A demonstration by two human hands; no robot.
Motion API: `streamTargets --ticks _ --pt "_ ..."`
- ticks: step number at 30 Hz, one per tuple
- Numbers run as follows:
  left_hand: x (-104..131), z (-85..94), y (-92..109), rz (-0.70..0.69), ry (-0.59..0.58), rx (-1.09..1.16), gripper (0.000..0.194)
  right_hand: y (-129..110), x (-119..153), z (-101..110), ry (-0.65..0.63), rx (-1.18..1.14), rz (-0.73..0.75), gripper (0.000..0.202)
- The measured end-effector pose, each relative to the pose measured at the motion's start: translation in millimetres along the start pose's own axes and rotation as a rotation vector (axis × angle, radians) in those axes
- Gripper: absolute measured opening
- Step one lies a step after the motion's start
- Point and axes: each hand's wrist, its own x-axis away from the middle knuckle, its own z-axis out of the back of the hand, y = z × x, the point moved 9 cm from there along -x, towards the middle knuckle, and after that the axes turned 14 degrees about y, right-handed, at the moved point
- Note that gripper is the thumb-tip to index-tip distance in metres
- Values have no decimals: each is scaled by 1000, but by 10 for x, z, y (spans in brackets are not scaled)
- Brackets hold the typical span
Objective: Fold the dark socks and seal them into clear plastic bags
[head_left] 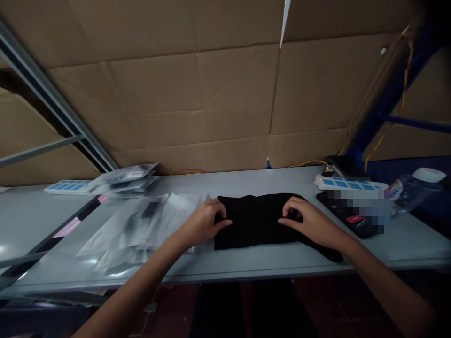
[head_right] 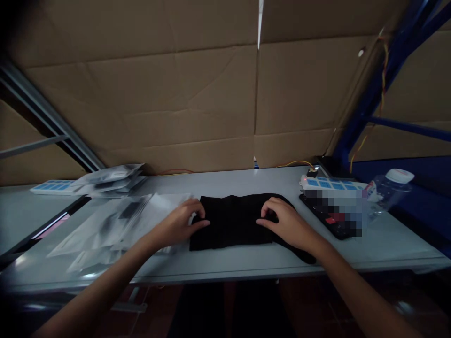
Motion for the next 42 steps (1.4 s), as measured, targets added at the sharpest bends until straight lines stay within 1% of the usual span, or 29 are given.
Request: streamTargets --ticks 2,3,4,5,6,7,8,9,11,13,15,18,20,22,24,26,27,28,29,31,32,33,35,36,37,38,40,41,42 --pt "79 193 132 -16 63 60 14 -65 75 160 61 -81 -26 23" --pt "171 262 217 -20 67 92 13 -94 163 231 74 -110 -43 23" --pt "298 293 305 -19 47 124 11 -113 285 279 70 -125 -59 23" --pt "456 286 390 -17 11 151 9 -121 435 299 51 -128 -70 22" --pt "630 251 463 -14 -28 168 12 -122 604 282 11 -118 -68 21" --pt "800 212 514 -11 -39 170 20 -107 773 260 -11 -95 -57 25" --pt "954 177 553 -20 -22 162 29 -89 929 232 -15 -74 -33 31" --pt "1084 149 575 -34 23 146 37 -74 1063 198 -8 -62 3 33" --pt "1271 103 599 -84 133 113 44 -41 1250 133 30 -45 68 37" --pt "1372 49 594 -124 196 91 44 -23 1337 86 71 -38 110 40" --pt "1407 22 568 -128 220 86 42 -30 1357 64 90 -36 125 42" --pt "1381 71 538 -86 219 122 37 -84 1322 93 87 -37 127 39" --pt "1301 147 526 -46 202 174 30 -128 1241 165 102 -37 122 35" --pt "1148 239 480 8 193 224 22 -170 1094 255 134 -52 115 27" --pt "929 359 366 82 253 230 15 -185 884 355 206 -82 94 19" --pt "691 426 208 160 313 175 17 -127 651 407 276 -88 23 19" --pt "575 408 140 182 303 124 21 -78 540 384 273 -80 -21 24" --pt "460 352 93 181 256 66 25 -25 438 322 230 -68 -61 30" --pt "352 265 70 154 176 11 29 25 346 235 155 -55 -88 34" --pt "160 90 64 64 9 -71 38 116 182 79 -1 -32 -95 38" --pt "64 32 65 20 -46 -89 40 174 87 65 -24 -14 -88 37" --pt "-44 4 53 -10 -67 -95 39 247 -27 96 -1 12 -80 37" --pt "-294 5 -46 -10 -29 -112 37 425 -289 229 126 77 -67 37" --pt "-421 -3 -128 6 -5 -128 34 520 -417 260 160 102 -59 37" --pt "-539 -29 -224 26 9 -144 32 616 -535 243 152 116 -56 36" --pt "-644 -73 -321 46 8 -156 30 716 -632 166 84 111 -69 34" --pt "-797 -191 -472 61 -44 -151 25 838 -749 -5 -73 67 -87 29" --pt "-843 -231 -506 57 -74 -132 22 843 -772 -46 -118 35 -86 29" --pt "-867 -237 -510 51 -94 -108 20 811 -779 -30 -118 5 -76 28"
